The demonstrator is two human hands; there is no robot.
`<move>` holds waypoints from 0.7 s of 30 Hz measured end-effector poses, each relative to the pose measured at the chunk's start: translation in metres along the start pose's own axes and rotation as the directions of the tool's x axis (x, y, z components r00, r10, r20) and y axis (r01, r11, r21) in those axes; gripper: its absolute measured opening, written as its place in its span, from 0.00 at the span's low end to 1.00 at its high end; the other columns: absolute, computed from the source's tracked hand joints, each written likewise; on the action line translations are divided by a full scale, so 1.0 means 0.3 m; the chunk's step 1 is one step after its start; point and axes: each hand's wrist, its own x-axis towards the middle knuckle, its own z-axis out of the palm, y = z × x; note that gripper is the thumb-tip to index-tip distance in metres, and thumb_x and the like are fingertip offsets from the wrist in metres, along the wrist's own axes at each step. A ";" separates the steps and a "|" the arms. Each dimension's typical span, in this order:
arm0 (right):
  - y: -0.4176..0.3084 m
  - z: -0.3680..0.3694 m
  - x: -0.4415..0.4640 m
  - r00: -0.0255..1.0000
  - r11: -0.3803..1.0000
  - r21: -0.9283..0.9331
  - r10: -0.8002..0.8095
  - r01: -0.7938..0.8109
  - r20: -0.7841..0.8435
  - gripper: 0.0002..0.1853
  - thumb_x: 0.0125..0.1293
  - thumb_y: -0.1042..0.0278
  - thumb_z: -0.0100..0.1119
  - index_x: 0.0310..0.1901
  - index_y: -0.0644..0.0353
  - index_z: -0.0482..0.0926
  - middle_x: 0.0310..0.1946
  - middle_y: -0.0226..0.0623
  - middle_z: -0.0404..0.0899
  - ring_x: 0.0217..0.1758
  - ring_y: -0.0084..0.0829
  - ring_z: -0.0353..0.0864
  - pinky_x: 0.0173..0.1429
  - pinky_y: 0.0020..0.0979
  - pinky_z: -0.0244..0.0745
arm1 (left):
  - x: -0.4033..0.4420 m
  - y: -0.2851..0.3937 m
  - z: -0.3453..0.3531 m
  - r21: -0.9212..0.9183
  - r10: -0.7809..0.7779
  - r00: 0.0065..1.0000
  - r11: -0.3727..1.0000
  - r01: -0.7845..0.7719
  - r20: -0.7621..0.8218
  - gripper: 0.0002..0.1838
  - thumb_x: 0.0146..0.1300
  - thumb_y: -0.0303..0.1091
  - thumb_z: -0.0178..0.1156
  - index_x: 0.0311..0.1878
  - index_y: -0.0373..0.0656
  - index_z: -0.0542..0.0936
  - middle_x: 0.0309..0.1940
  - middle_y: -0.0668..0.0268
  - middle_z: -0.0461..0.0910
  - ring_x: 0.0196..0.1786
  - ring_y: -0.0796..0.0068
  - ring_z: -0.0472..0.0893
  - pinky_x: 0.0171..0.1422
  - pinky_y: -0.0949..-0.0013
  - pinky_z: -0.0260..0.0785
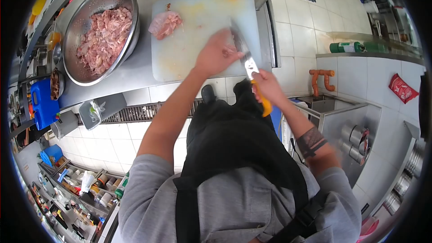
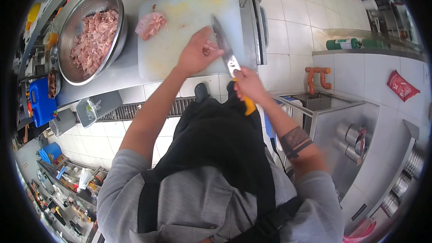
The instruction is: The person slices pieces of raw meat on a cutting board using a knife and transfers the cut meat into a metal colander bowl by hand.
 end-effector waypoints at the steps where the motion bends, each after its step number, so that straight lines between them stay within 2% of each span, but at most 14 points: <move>1: 0.037 0.069 0.011 0.999 0.999 0.027 -0.036 0.036 -0.014 0.13 0.86 0.57 0.51 0.47 0.59 0.75 0.24 0.33 0.76 0.14 0.26 0.73 0.17 0.33 0.69 | -0.003 -0.025 0.054 0.066 0.073 0.984 0.996 -0.063 -0.161 0.42 0.68 0.47 0.76 0.78 0.34 0.71 0.73 0.43 0.76 0.73 0.49 0.78 0.73 0.55 0.76; 2: 0.063 0.140 0.018 0.997 0.996 0.053 -0.071 0.072 -0.024 0.13 0.86 0.57 0.51 0.47 0.59 0.74 0.24 0.34 0.76 0.15 0.26 0.73 0.17 0.34 0.70 | -0.006 -0.051 0.101 0.144 0.150 0.938 0.983 -0.110 -0.312 0.41 0.68 0.47 0.76 0.76 0.33 0.73 0.72 0.42 0.77 0.75 0.45 0.75 0.78 0.53 0.71; 3: 0.056 0.206 0.004 0.995 0.992 0.080 -0.094 0.096 -0.019 0.13 0.86 0.57 0.50 0.48 0.59 0.75 0.23 0.34 0.76 0.15 0.26 0.73 0.17 0.34 0.70 | -0.004 -0.069 0.136 0.244 0.225 0.883 0.961 -0.131 -0.412 0.34 0.70 0.41 0.73 0.74 0.32 0.75 0.72 0.42 0.76 0.73 0.41 0.76 0.76 0.51 0.72; 4: 0.047 0.271 -0.005 0.994 0.988 0.101 -0.112 0.113 -0.014 0.14 0.86 0.57 0.50 0.47 0.59 0.75 0.23 0.34 0.75 0.14 0.26 0.72 0.17 0.34 0.69 | 0.001 -0.088 0.159 0.260 0.220 0.880 0.959 -0.116 -0.421 0.34 0.70 0.41 0.73 0.74 0.32 0.75 0.72 0.42 0.76 0.73 0.41 0.76 0.76 0.51 0.72; 6: 0.013 0.361 -0.024 0.990 0.977 0.162 -0.138 0.139 -0.014 0.14 0.86 0.57 0.50 0.45 0.60 0.74 0.22 0.33 0.74 0.14 0.26 0.71 0.17 0.34 0.68 | 0.010 -0.132 0.149 0.143 0.181 0.800 0.982 -0.119 -0.573 0.27 0.73 0.35 0.68 0.70 0.32 0.77 0.72 0.41 0.76 0.74 0.40 0.75 0.77 0.49 0.71; 7: -0.008 0.389 -0.021 0.990 0.974 0.181 -0.141 0.138 0.005 0.14 0.86 0.57 0.50 0.46 0.60 0.75 0.22 0.32 0.74 0.14 0.26 0.71 0.17 0.33 0.68 | 0.007 -0.133 0.118 0.142 0.177 0.766 0.983 -0.112 -0.618 0.22 0.74 0.31 0.64 0.67 0.33 0.79 0.72 0.41 0.76 0.73 0.39 0.75 0.77 0.48 0.71; 10: -0.129 0.472 -0.043 0.984 0.966 0.218 -0.158 0.137 0.080 0.14 0.85 0.58 0.51 0.47 0.60 0.77 0.22 0.31 0.73 0.14 0.24 0.70 0.18 0.31 0.68 | -0.028 -0.097 -0.054 0.093 0.118 0.683 0.993 -0.073 -0.721 0.19 0.76 0.33 0.64 0.65 0.36 0.83 0.69 0.46 0.81 0.73 0.42 0.78 0.78 0.50 0.70; 11: -0.183 0.513 -0.062 0.962 0.949 0.234 -0.243 0.210 0.124 0.14 0.85 0.57 0.51 0.47 0.60 0.77 0.22 0.31 0.73 0.14 0.24 0.70 0.18 0.31 0.68 | -0.034 -0.083 -0.142 0.213 0.226 0.580 0.973 -0.093 -0.783 0.16 0.77 0.33 0.62 0.63 0.38 0.84 0.64 0.49 0.84 0.67 0.45 0.83 0.74 0.52 0.74; 13: -0.308 0.593 -0.117 0.915 0.918 0.263 -0.352 0.296 0.198 0.14 0.85 0.57 0.52 0.46 0.60 0.77 0.23 0.31 0.73 0.15 0.24 0.70 0.19 0.30 0.68 | -0.070 0.011 -0.368 0.291 0.278 0.517 0.955 -0.058 -0.809 0.16 0.78 0.35 0.61 0.62 0.39 0.85 0.61 0.51 0.87 0.62 0.48 0.86 0.68 0.53 0.78; 15: -0.432 0.655 -0.181 0.892 0.906 0.275 -0.388 0.323 0.232 0.14 0.84 0.57 0.53 0.45 0.61 0.77 0.23 0.31 0.74 0.15 0.23 0.70 0.20 0.30 0.68 | -0.097 0.047 -0.594 0.483 0.455 0.420 0.875 -0.044 -0.785 0.17 0.79 0.36 0.60 0.63 0.40 0.85 0.60 0.54 0.87 0.58 0.51 0.88 0.63 0.54 0.80; 17: -0.512 0.680 -0.229 0.820 0.894 0.290 -0.435 0.343 0.372 0.14 0.83 0.58 0.54 0.44 0.61 0.77 0.24 0.32 0.75 0.16 0.24 0.71 0.20 0.31 0.68 | -0.174 0.139 -0.773 0.455 0.393 0.431 0.889 0.047 -0.813 0.18 0.78 0.37 0.61 0.64 0.39 0.85 0.62 0.52 0.86 0.62 0.49 0.86 0.66 0.54 0.78; 19: -0.510 0.663 -0.236 0.829 0.897 0.289 -0.425 0.334 0.364 0.14 0.83 0.58 0.54 0.44 0.62 0.76 0.24 0.32 0.74 0.15 0.24 0.71 0.19 0.31 0.67 | -0.155 -0.071 -0.974 0.739 0.694 0.294 0.671 0.067 -0.657 0.19 0.77 0.39 0.63 0.64 0.39 0.85 0.64 0.50 0.85 0.67 0.47 0.82 0.70 0.52 0.74; 20: -0.502 0.646 -0.239 0.836 0.905 0.284 -0.409 0.318 0.367 0.14 0.82 0.58 0.54 0.44 0.63 0.76 0.24 0.33 0.74 0.15 0.24 0.71 0.18 0.32 0.67 | -0.183 -0.235 -1.029 0.739 0.696 0.290 0.671 0.061 -0.657 0.19 0.77 0.39 0.63 0.64 0.39 0.85 0.64 0.50 0.85 0.67 0.47 0.82 0.70 0.52 0.74; 21: -0.474 0.611 -0.222 0.848 0.915 0.231 -0.395 0.330 0.353 0.13 0.82 0.59 0.53 0.45 0.63 0.76 0.24 0.32 0.73 0.15 0.23 0.70 0.19 0.32 0.67 | -0.196 -0.408 -1.081 0.734 0.627 0.386 0.538 0.414 -0.677 0.19 0.75 0.40 0.65 0.61 0.38 0.85 0.61 0.48 0.85 0.65 0.45 0.83 0.69 0.49 0.75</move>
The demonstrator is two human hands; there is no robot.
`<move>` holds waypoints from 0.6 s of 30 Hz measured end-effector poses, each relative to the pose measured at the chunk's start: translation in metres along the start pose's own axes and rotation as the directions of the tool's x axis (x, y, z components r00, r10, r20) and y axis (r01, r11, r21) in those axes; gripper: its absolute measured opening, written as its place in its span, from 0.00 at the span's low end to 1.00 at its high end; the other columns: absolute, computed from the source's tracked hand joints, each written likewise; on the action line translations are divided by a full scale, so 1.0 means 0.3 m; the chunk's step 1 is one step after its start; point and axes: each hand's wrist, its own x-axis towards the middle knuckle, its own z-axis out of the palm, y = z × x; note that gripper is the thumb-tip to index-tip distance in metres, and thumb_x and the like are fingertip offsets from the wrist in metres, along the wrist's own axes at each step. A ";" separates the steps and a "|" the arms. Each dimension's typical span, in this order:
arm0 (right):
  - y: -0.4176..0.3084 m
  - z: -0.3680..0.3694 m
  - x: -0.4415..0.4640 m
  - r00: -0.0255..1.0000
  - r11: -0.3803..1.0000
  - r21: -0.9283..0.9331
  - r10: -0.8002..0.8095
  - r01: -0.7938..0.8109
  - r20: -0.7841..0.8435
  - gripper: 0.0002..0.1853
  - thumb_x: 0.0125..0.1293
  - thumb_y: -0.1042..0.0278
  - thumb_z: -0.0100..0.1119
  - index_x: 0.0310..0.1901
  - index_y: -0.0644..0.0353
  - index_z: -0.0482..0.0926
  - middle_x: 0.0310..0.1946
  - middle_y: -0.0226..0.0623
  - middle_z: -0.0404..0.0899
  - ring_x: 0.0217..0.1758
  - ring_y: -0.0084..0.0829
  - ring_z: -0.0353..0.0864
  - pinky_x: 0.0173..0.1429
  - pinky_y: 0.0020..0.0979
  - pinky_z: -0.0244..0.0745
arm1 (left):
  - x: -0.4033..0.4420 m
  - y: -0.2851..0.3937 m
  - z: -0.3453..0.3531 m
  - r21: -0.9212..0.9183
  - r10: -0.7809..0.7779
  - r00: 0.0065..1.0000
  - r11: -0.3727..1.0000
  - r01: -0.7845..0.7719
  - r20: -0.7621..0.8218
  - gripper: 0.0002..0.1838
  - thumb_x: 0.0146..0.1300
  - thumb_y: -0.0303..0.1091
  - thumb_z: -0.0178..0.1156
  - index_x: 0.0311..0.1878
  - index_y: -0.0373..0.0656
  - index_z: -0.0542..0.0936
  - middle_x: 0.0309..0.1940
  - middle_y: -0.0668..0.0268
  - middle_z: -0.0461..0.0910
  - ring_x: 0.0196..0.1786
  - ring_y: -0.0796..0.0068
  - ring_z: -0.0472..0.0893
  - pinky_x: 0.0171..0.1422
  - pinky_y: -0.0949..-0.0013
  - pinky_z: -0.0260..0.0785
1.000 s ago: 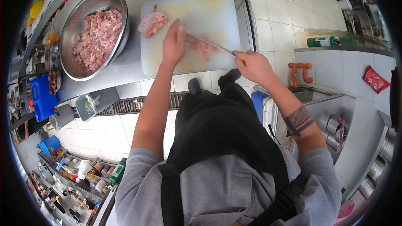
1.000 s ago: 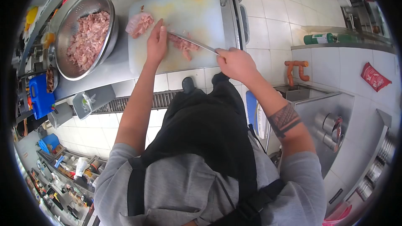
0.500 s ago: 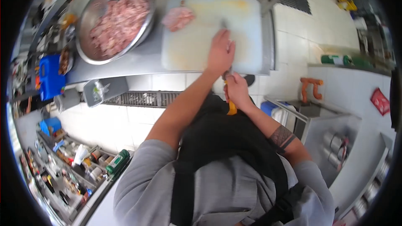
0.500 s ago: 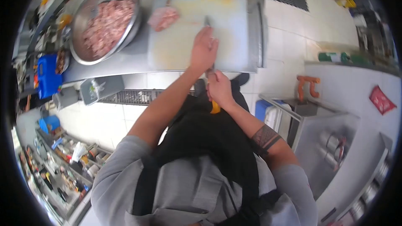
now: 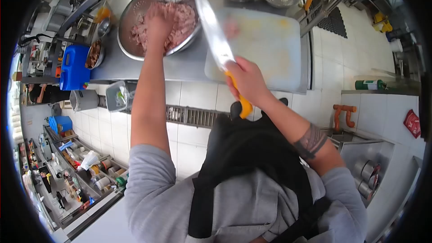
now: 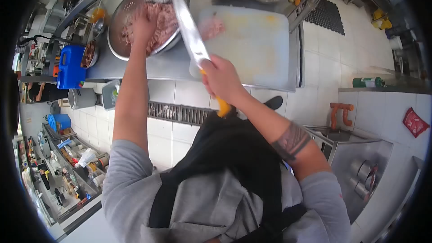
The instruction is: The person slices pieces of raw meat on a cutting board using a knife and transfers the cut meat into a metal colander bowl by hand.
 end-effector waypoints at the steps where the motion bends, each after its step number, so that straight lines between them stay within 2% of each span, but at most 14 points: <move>1: 0.039 -0.044 -0.015 0.997 0.999 -0.028 0.020 -0.022 -0.070 0.14 0.82 0.59 0.53 0.45 0.63 0.76 0.24 0.32 0.73 0.15 0.24 0.70 0.19 0.32 0.67 | 0.023 0.001 0.014 0.181 -0.028 0.999 0.983 0.020 0.044 0.19 0.73 0.40 0.66 0.60 0.37 0.85 0.60 0.48 0.86 0.65 0.43 0.83 0.68 0.48 0.76; 2: 0.081 -0.090 -0.033 0.988 0.997 -0.049 0.045 -0.053 -0.144 0.14 0.83 0.59 0.53 0.45 0.63 0.77 0.24 0.31 0.73 0.15 0.24 0.70 0.19 0.32 0.67 | 0.051 0.006 0.024 0.356 -0.056 0.994 0.934 0.021 0.089 0.20 0.72 0.41 0.67 0.59 0.37 0.86 0.59 0.47 0.86 0.64 0.42 0.83 0.67 0.47 0.76; 3: 0.113 -0.138 -0.051 0.977 0.997 -0.050 0.046 -0.058 -0.209 0.14 0.83 0.59 0.53 0.45 0.62 0.77 0.24 0.31 0.74 0.15 0.24 0.70 0.19 0.32 0.67 | 0.101 0.131 -0.078 0.034 -0.037 0.981 0.999 0.032 0.189 0.19 0.72 0.41 0.67 0.59 0.39 0.86 0.59 0.47 0.86 0.63 0.42 0.83 0.67 0.47 0.77; 4: 0.153 -0.180 -0.081 0.960 0.996 -0.046 0.063 -0.078 -0.273 0.14 0.84 0.59 0.53 0.45 0.62 0.77 0.24 0.31 0.74 0.15 0.24 0.70 0.18 0.32 0.67 | 0.088 0.248 -0.158 -0.288 0.012 0.957 0.955 0.076 0.290 0.19 0.71 0.42 0.66 0.59 0.41 0.86 0.58 0.47 0.86 0.62 0.41 0.83 0.66 0.46 0.77; 6: 0.245 -0.281 -0.126 0.941 0.996 -0.027 0.076 -0.090 -0.331 0.13 0.84 0.58 0.53 0.46 0.60 0.77 0.24 0.31 0.74 0.15 0.24 0.71 0.18 0.32 0.67 | -0.006 0.433 -0.193 -0.365 0.094 0.650 0.883 0.296 0.754 0.22 0.73 0.41 0.64 0.65 0.41 0.83 0.63 0.49 0.84 0.68 0.39 0.79 0.71 0.45 0.73; 8: 0.262 -0.345 -0.175 0.920 0.997 -0.022 0.063 -0.078 -0.387 0.12 0.85 0.58 0.54 0.47 0.59 0.77 0.24 0.32 0.75 0.15 0.25 0.71 0.17 0.31 0.67 | -0.107 0.571 -0.123 -0.512 0.303 0.657 0.846 0.148 0.691 0.14 0.74 0.36 0.59 0.58 0.46 0.86 0.55 0.51 0.86 0.59 0.42 0.84 0.66 0.47 0.78; 9: 0.262 -0.365 -0.210 0.894 0.993 -0.017 0.100 -0.120 -0.437 0.13 0.85 0.58 0.53 0.46 0.60 0.77 0.24 0.32 0.75 0.15 0.24 0.71 0.18 0.31 0.67 | -0.171 0.572 -0.064 -0.523 0.312 0.659 0.840 0.145 0.684 0.14 0.74 0.36 0.59 0.58 0.46 0.86 0.55 0.51 0.86 0.59 0.42 0.84 0.66 0.47 0.78; 11: 0.274 -0.413 -0.272 0.850 0.988 0.008 0.135 -0.152 -0.509 0.13 0.85 0.58 0.52 0.46 0.60 0.77 0.24 0.31 0.74 0.15 0.24 0.71 0.18 0.31 0.68 | -0.279 0.572 0.078 -0.378 0.307 0.809 0.919 -0.115 0.500 0.13 0.76 0.36 0.57 0.55 0.48 0.87 0.55 0.54 0.86 0.58 0.43 0.84 0.63 0.48 0.80; 12: 0.292 -0.441 -0.302 0.843 0.988 0.010 0.139 -0.157 -0.520 0.13 0.85 0.58 0.52 0.46 0.60 0.77 0.24 0.31 0.74 0.15 0.24 0.71 0.18 0.31 0.68 | -0.273 0.571 0.116 -0.293 0.304 0.726 0.945 -0.147 0.617 0.13 0.76 0.40 0.59 0.56 0.49 0.87 0.56 0.56 0.85 0.58 0.43 0.84 0.63 0.48 0.80; 13: 0.306 -0.462 -0.331 0.836 0.987 0.014 0.145 -0.162 -0.530 0.14 0.85 0.58 0.52 0.46 0.60 0.77 0.24 0.31 0.74 0.15 0.24 0.71 0.18 0.31 0.68 | -0.247 0.579 0.128 -0.312 0.325 0.721 0.937 -0.157 0.612 0.13 0.76 0.40 0.59 0.56 0.49 0.87 0.56 0.56 0.85 0.58 0.43 0.84 0.63 0.48 0.80; 15: 0.326 -0.488 -0.376 0.818 0.990 0.043 0.133 -0.132 -0.560 0.14 0.85 0.58 0.52 0.46 0.60 0.77 0.24 0.31 0.74 0.15 0.24 0.71 0.18 0.31 0.68 | -0.167 0.596 0.143 -0.308 0.229 0.559 0.950 0.049 0.797 0.13 0.74 0.43 0.63 0.52 0.47 0.89 0.52 0.56 0.87 0.58 0.46 0.85 0.63 0.48 0.79; 16: 0.341 -0.503 -0.393 0.800 0.990 0.065 0.140 -0.126 -0.584 0.14 0.85 0.58 0.52 0.45 0.60 0.77 0.24 0.31 0.75 0.15 0.24 0.71 0.18 0.31 0.68 | -0.132 0.611 0.119 -0.428 0.247 0.641 0.893 0.142 0.727 0.08 0.71 0.37 0.65 0.44 0.44 0.89 0.46 0.56 0.87 0.52 0.54 0.88 0.57 0.52 0.82; 17: 0.349 -0.517 -0.408 0.781 0.989 0.088 0.150 -0.121 -0.607 0.14 0.85 0.58 0.52 0.45 0.60 0.76 0.23 0.31 0.75 0.14 0.24 0.71 0.18 0.31 0.68 | -0.089 0.631 0.104 -0.445 0.270 0.639 0.887 0.126 0.720 0.08 0.71 0.37 0.65 0.44 0.44 0.89 0.46 0.56 0.87 0.52 0.54 0.88 0.57 0.52 0.82; 18: 0.351 -0.529 -0.423 0.771 0.989 0.104 0.150 -0.109 -0.619 0.14 0.85 0.58 0.52 0.45 0.60 0.76 0.23 0.31 0.75 0.14 0.24 0.71 0.18 0.31 0.68 | -0.038 0.660 0.078 -0.353 0.079 0.523 0.822 0.447 0.849 0.07 0.69 0.33 0.63 0.39 0.43 0.88 0.43 0.57 0.87 0.49 0.58 0.89 0.52 0.56 0.83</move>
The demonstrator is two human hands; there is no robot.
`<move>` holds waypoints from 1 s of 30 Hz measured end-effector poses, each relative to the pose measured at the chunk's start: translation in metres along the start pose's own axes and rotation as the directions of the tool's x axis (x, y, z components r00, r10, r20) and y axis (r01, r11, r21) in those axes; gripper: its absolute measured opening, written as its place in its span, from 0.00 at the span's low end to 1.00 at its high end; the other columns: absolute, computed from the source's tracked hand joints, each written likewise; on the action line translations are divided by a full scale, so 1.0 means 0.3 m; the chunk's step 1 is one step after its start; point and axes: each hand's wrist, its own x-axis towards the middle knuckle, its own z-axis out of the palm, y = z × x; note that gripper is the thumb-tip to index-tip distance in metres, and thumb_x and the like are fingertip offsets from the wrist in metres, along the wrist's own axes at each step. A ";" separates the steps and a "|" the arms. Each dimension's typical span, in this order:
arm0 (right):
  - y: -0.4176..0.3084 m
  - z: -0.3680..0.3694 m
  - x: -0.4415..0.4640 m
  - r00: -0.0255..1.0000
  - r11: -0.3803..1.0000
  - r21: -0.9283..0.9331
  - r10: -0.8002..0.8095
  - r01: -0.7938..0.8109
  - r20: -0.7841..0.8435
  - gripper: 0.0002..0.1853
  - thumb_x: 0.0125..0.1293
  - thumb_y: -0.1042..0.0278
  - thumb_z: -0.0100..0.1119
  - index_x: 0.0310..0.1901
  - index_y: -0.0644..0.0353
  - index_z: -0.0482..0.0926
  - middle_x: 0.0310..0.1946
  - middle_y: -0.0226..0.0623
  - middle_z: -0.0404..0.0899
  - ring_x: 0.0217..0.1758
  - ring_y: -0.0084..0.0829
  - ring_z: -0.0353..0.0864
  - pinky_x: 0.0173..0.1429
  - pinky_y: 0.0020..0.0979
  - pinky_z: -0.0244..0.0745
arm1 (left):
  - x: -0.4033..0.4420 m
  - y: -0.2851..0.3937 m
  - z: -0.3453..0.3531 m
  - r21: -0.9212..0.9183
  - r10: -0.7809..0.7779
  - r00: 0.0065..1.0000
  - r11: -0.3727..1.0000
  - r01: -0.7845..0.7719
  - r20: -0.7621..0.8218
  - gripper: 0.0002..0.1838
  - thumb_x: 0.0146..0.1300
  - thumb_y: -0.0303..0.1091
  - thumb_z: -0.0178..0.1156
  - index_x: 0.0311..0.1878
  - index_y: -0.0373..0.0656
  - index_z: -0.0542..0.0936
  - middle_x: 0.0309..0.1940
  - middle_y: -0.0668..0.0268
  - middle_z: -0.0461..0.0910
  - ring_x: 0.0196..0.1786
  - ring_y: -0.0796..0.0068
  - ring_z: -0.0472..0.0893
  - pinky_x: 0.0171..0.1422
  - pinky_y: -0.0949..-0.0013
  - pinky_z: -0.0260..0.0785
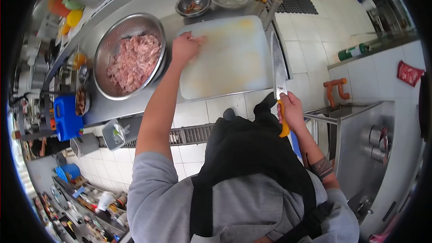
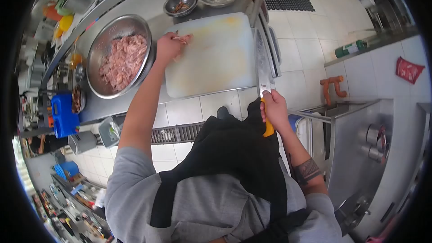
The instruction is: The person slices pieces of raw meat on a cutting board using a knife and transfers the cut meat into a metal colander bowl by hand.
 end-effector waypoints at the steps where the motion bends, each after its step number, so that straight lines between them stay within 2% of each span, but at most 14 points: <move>1: 0.000 -0.019 -0.002 1.000 1.000 0.029 -0.011 0.011 -0.008 0.13 0.85 0.58 0.52 0.44 0.60 0.76 0.23 0.31 0.75 0.14 0.24 0.71 0.18 0.31 0.69 | 0.010 0.033 -0.013 -0.213 -0.246 0.965 0.942 0.260 0.090 0.07 0.67 0.29 0.61 0.34 0.41 0.87 0.41 0.59 0.87 0.46 0.62 0.89 0.47 0.59 0.84; 2: 0.000 -0.034 -0.001 1.000 0.998 0.055 -0.022 0.023 -0.016 0.13 0.84 0.58 0.53 0.44 0.59 0.76 0.23 0.31 0.75 0.14 0.24 0.71 0.18 0.32 0.69 | 0.028 -0.006 0.021 -0.534 -0.242 0.955 0.792 0.296 0.170 0.10 0.63 0.25 0.56 0.41 0.39 0.86 0.41 0.61 0.86 0.42 0.68 0.88 0.41 0.65 0.83; 3: 0.003 -0.047 0.002 0.999 0.997 0.069 -0.020 0.022 -0.030 0.13 0.84 0.58 0.53 0.44 0.59 0.76 0.23 0.31 0.75 0.14 0.24 0.71 0.18 0.32 0.69 | 0.025 0.017 0.035 -0.528 -0.229 0.957 0.798 0.291 0.181 0.10 0.63 0.25 0.56 0.41 0.39 0.86 0.41 0.61 0.86 0.42 0.68 0.88 0.41 0.65 0.83; 5: 0.000 -0.068 0.010 1.000 0.998 0.065 -0.025 0.026 -0.018 0.13 0.84 0.58 0.53 0.44 0.58 0.75 0.23 0.31 0.75 0.15 0.24 0.72 0.18 0.32 0.69 | -0.040 0.053 0.050 -0.893 -0.120 0.910 0.181 0.413 0.396 0.14 0.65 0.25 0.56 0.52 0.37 0.83 0.43 0.62 0.85 0.39 0.70 0.87 0.40 0.66 0.82; 6: -0.002 -0.073 0.011 1.000 0.998 0.065 -0.021 0.023 -0.021 0.13 0.84 0.58 0.53 0.44 0.58 0.75 0.23 0.31 0.75 0.15 0.24 0.72 0.18 0.32 0.69 | -0.105 0.148 0.042 -0.890 -0.089 0.891 0.063 0.452 0.446 0.20 0.66 0.26 0.56 0.61 0.37 0.78 0.43 0.62 0.84 0.37 0.71 0.84 0.41 0.66 0.82; 9: 0.004 -0.073 0.021 1.000 0.999 0.037 0.002 -0.003 0.009 0.13 0.84 0.58 0.53 0.43 0.58 0.75 0.23 0.31 0.75 0.15 0.24 0.72 0.18 0.31 0.69 | -0.184 0.033 0.187 -0.848 0.055 0.847 0.008 0.530 0.529 0.22 0.68 0.25 0.53 0.64 0.33 0.77 0.55 0.55 0.85 0.56 0.64 0.87 0.62 0.58 0.82; 10: 0.014 -0.069 0.028 1.000 1.000 0.015 0.014 -0.015 0.019 0.12 0.84 0.58 0.54 0.43 0.57 0.75 0.23 0.30 0.75 0.14 0.24 0.71 0.18 0.31 0.68 | -0.218 0.008 0.257 -0.842 -0.175 0.838 0.071 0.534 0.517 0.24 0.70 0.32 0.60 0.66 0.32 0.77 0.56 0.54 0.86 0.55 0.62 0.87 0.63 0.60 0.81; 11: 0.018 -0.062 0.035 0.999 1.000 -0.006 0.023 -0.023 0.030 0.12 0.84 0.58 0.54 0.43 0.56 0.75 0.23 0.30 0.75 0.14 0.23 0.71 0.17 0.30 0.68 | -0.256 0.002 0.305 -0.841 -0.185 0.834 0.063 0.537 0.519 0.24 0.70 0.32 0.60 0.66 0.32 0.77 0.56 0.54 0.86 0.55 0.62 0.87 0.63 0.60 0.81; 13: 0.016 -0.047 0.039 0.998 0.994 -0.101 0.044 -0.039 0.044 0.13 0.84 0.57 0.54 0.43 0.56 0.75 0.23 0.30 0.75 0.14 0.23 0.71 0.18 0.30 0.68 | -0.324 0.023 0.368 -0.423 -0.190 0.982 0.889 0.176 0.010 0.30 0.67 0.41 0.69 0.66 0.32 0.78 0.56 0.55 0.87 0.55 0.61 0.87 0.62 0.61 0.80; 14: 0.014 -0.040 0.039 0.997 0.981 -0.188 0.059 -0.047 0.054 0.14 0.85 0.56 0.53 0.42 0.56 0.75 0.23 0.29 0.75 0.14 0.23 0.71 0.18 0.30 0.68 | -0.331 0.036 0.380 -0.332 -0.133 0.991 0.935 0.124 -0.006 0.33 0.63 0.45 0.72 0.65 0.31 0.80 0.55 0.52 0.87 0.54 0.59 0.87 0.61 0.60 0.80; 21: -0.017 0.015 0.068 0.978 0.852 -0.517 0.030 0.085 0.208 0.18 0.84 0.55 0.51 0.44 0.63 0.77 0.22 0.36 0.77 0.17 0.28 0.78 0.22 0.35 0.75 | -0.301 0.229 0.370 -0.158 0.026 0.994 0.987 -0.009 0.105 0.30 0.62 0.46 0.74 0.57 0.30 0.82 0.47 0.48 0.88 0.48 0.52 0.89 0.56 0.56 0.81; 24: -0.051 0.019 0.066 0.986 0.810 -0.581 0.024 0.076 0.162 0.17 0.84 0.57 0.50 0.45 0.65 0.78 0.21 0.41 0.78 0.18 0.33 0.80 0.23 0.38 0.77 | -0.273 0.143 0.408 -0.068 -0.165 0.972 0.982 0.178 0.169 0.25 0.64 0.46 0.73 0.51 0.30 0.85 0.40 0.51 0.89 0.41 0.51 0.89 0.49 0.53 0.82; 26: -0.060 0.011 0.063 0.991 0.799 -0.590 -0.052 0.115 0.123 0.17 0.84 0.58 0.49 0.45 0.66 0.78 0.21 0.45 0.80 0.18 0.36 0.81 0.24 0.40 0.77 | -0.299 0.079 0.426 -0.601 -0.306 0.807 0.546 0.584 0.506 0.22 0.65 0.45 0.73 0.49 0.33 0.86 0.34 0.53 0.88 0.34 0.50 0.87 0.44 0.51 0.82; 30: -0.065 -0.012 0.060 0.984 0.817 -0.555 -0.078 0.156 0.162 0.17 0.85 0.57 0.50 0.45 0.63 0.79 0.20 0.35 0.75 0.15 0.27 0.77 0.20 0.34 0.75 | -0.381 0.157 0.372 -0.240 -0.258 0.932 0.917 0.319 0.254 0.19 0.67 0.42 0.72 0.50 0.36 0.87 0.38 0.53 0.87 0.35 0.53 0.86 0.45 0.53 0.81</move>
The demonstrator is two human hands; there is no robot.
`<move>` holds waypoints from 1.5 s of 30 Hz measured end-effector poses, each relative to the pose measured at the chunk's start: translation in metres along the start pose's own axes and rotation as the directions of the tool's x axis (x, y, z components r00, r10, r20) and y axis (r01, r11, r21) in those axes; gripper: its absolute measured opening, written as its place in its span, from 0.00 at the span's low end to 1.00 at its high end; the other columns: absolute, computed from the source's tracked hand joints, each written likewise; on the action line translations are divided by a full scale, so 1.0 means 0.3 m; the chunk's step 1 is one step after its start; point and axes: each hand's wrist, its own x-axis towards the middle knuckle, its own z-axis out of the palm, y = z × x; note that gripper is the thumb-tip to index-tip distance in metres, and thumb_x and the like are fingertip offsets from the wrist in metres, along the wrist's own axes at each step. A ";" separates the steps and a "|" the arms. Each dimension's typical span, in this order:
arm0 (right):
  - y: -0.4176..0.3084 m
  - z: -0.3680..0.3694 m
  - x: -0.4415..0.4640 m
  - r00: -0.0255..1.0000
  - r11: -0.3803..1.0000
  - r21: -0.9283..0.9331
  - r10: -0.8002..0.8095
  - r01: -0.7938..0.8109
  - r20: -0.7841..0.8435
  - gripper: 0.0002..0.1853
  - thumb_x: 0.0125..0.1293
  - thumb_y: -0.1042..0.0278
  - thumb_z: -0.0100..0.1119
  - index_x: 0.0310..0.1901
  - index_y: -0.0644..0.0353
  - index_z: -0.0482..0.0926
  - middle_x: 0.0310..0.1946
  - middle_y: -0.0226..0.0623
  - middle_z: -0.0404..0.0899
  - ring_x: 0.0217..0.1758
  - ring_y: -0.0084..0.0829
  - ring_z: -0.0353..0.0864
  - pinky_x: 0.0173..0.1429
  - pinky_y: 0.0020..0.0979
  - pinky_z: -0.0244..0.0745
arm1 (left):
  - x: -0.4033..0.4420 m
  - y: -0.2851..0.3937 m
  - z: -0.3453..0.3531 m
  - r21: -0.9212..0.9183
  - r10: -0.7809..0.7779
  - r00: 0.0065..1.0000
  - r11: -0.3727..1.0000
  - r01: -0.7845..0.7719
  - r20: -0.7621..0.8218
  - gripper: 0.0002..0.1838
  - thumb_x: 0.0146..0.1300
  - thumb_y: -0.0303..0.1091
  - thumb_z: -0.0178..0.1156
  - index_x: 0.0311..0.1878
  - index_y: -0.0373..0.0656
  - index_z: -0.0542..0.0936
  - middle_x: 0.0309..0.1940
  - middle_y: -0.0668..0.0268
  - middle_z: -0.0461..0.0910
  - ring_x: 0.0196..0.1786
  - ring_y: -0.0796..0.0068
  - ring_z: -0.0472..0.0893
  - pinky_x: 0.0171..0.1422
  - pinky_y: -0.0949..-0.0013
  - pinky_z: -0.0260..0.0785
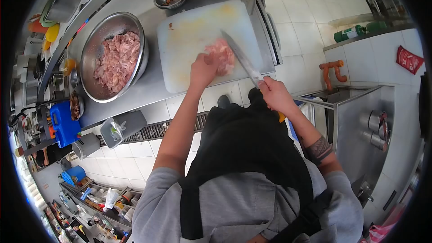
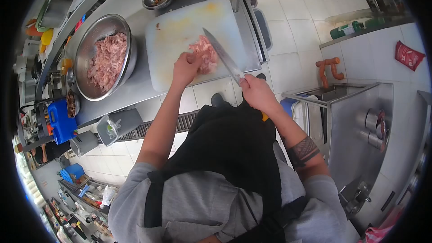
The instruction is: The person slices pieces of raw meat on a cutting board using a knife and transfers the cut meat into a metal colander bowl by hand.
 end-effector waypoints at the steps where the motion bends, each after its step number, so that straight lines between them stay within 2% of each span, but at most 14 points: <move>1: -0.013 0.002 -0.002 0.999 0.999 0.001 0.034 -0.034 0.042 0.17 0.84 0.57 0.51 0.45 0.64 0.79 0.20 0.36 0.76 0.16 0.28 0.78 0.20 0.34 0.75 | -0.020 0.037 0.012 0.117 0.176 0.967 0.981 -0.156 -0.182 0.18 0.68 0.42 0.71 0.50 0.37 0.87 0.40 0.54 0.86 0.38 0.55 0.86 0.47 0.53 0.81; 5: 0.011 0.022 0.018 0.998 0.998 -0.061 0.014 -0.010 0.065 0.17 0.84 0.58 0.51 0.47 0.64 0.80 0.22 0.39 0.79 0.16 0.31 0.80 0.21 0.35 0.76 | 0.047 0.040 0.041 0.208 0.481 0.834 0.875 -0.438 -0.269 0.11 0.68 0.40 0.69 0.46 0.44 0.87 0.51 0.57 0.85 0.49 0.50 0.86 0.54 0.52 0.81; 11: 0.021 -0.039 0.035 0.998 0.993 -0.116 0.011 -0.019 -0.069 0.19 0.84 0.59 0.48 0.45 0.68 0.80 0.28 0.59 0.85 0.24 0.55 0.86 0.38 0.53 0.82 | 0.096 0.024 -0.008 0.423 0.332 0.939 0.866 -0.267 -0.087 0.16 0.68 0.35 0.69 0.57 0.44 0.86 0.56 0.56 0.84 0.53 0.53 0.85 0.59 0.56 0.80; 14: 0.042 -0.047 0.035 0.995 0.986 -0.152 -0.077 0.065 -0.070 0.19 0.84 0.58 0.48 0.46 0.68 0.79 0.28 0.59 0.84 0.23 0.54 0.85 0.37 0.52 0.82 | 0.096 0.000 -0.008 0.326 0.682 0.729 0.705 -0.630 -0.065 0.21 0.62 0.30 0.71 0.59 0.46 0.87 0.62 0.59 0.83 0.65 0.51 0.80 0.69 0.55 0.77; 17: 0.005 -0.042 0.025 0.999 0.998 -0.054 0.006 -0.008 -0.037 0.19 0.84 0.57 0.48 0.47 0.68 0.79 0.26 0.55 0.83 0.21 0.48 0.85 0.33 0.48 0.81 | 0.115 0.021 0.017 0.387 0.735 0.658 0.566 -0.728 0.164 0.26 0.56 0.26 0.71 0.61 0.49 0.87 0.66 0.61 0.82 0.73 0.49 0.73 0.76 0.52 0.71; 24: 0.019 -0.053 0.012 0.998 0.998 -0.005 0.061 -0.061 -0.031 0.18 0.84 0.58 0.49 0.46 0.67 0.79 0.23 0.48 0.82 0.18 0.38 0.83 0.27 0.43 0.79 | 0.226 0.186 -0.104 0.550 0.525 0.651 0.359 -0.754 0.549 0.22 0.53 0.28 0.72 0.54 0.45 0.86 0.61 0.64 0.85 0.69 0.50 0.78 0.72 0.49 0.73; 27: 0.044 -0.080 0.010 0.993 0.996 0.047 0.079 -0.075 -0.088 0.18 0.84 0.57 0.50 0.46 0.67 0.79 0.23 0.47 0.81 0.18 0.37 0.82 0.25 0.41 0.78 | 0.264 0.172 -0.153 0.524 0.290 0.843 0.678 -0.515 0.453 0.16 0.57 0.31 0.74 0.47 0.42 0.83 0.45 0.65 0.87 0.52 0.60 0.86 0.57 0.56 0.79; 29: 0.061 -0.099 0.013 0.987 0.986 0.129 0.121 -0.107 -0.109 0.18 0.84 0.56 0.51 0.44 0.66 0.78 0.21 0.42 0.79 0.17 0.34 0.81 0.23 0.38 0.76 | 0.251 0.190 -0.210 0.138 0.209 0.928 0.955 -0.261 0.308 0.10 0.65 0.31 0.73 0.44 0.42 0.81 0.33 0.66 0.83 0.37 0.73 0.83 0.44 0.65 0.77; 33: 0.087 -0.116 0.026 0.985 0.979 0.181 0.119 -0.095 -0.126 0.19 0.85 0.56 0.51 0.42 0.65 0.77 0.20 0.38 0.75 0.16 0.30 0.78 0.22 0.36 0.75 | 0.259 0.181 -0.253 -0.269 0.290 0.937 0.935 -0.233 0.195 0.08 0.73 0.32 0.65 0.42 0.38 0.77 0.35 0.60 0.83 0.38 0.74 0.84 0.40 0.70 0.76; 35: 0.079 -0.117 0.026 0.983 0.979 0.189 0.105 -0.076 -0.148 0.18 0.84 0.56 0.52 0.40 0.64 0.75 0.20 0.36 0.74 0.16 0.28 0.77 0.22 0.34 0.74 | 0.220 0.236 -0.274 -0.175 0.448 0.893 0.876 -0.449 -0.048 0.07 0.76 0.33 0.64 0.46 0.39 0.79 0.36 0.57 0.85 0.39 0.64 0.87 0.43 0.60 0.79; 39: 0.072 -0.096 0.031 0.985 0.977 0.204 0.095 -0.064 -0.142 0.18 0.84 0.56 0.53 0.40 0.64 0.76 0.20 0.35 0.74 0.16 0.27 0.77 0.22 0.34 0.74 | 0.055 0.324 -0.227 0.230 0.604 0.795 0.783 -0.578 -0.057 0.09 0.71 0.25 0.66 0.51 0.40 0.79 0.37 0.60 0.84 0.40 0.64 0.86 0.49 0.62 0.78; 41: 0.072 -0.074 0.040 0.988 0.979 0.192 0.093 -0.068 -0.126 0.19 0.85 0.56 0.53 0.40 0.64 0.76 0.20 0.36 0.75 0.16 0.27 0.77 0.21 0.34 0.73 | 0.069 0.200 -0.129 0.539 0.823 0.533 0.364 -0.760 0.196 0.13 0.66 0.21 0.62 0.53 0.38 0.80 0.46 0.55 0.85 0.50 0.52 0.85 0.59 0.55 0.78; 43: 0.060 -0.046 0.036 0.991 0.988 0.141 0.078 -0.063 -0.108 0.19 0.84 0.55 0.53 0.40 0.64 0.77 0.20 0.40 0.77 0.17 0.33 0.79 0.24 0.38 0.75 | 0.020 0.086 -0.018 0.533 0.574 0.677 0.431 -0.728 0.461 0.18 0.61 0.20 0.60 0.56 0.37 0.80 0.54 0.54 0.83 0.59 0.47 0.81 0.67 0.49 0.75; 45: 0.079 -0.025 0.052 0.993 0.993 0.096 0.071 -0.062 -0.098 0.19 0.84 0.55 0.54 0.41 0.65 0.77 0.21 0.44 0.79 0.19 0.40 0.82 0.27 0.42 0.77 | -0.035 0.005 0.046 0.479 0.674 0.639 0.450 -0.753 0.370 0.19 0.62 0.20 0.59 0.57 0.38 0.80 0.55 0.54 0.83 0.60 0.47 0.81 0.66 0.49 0.76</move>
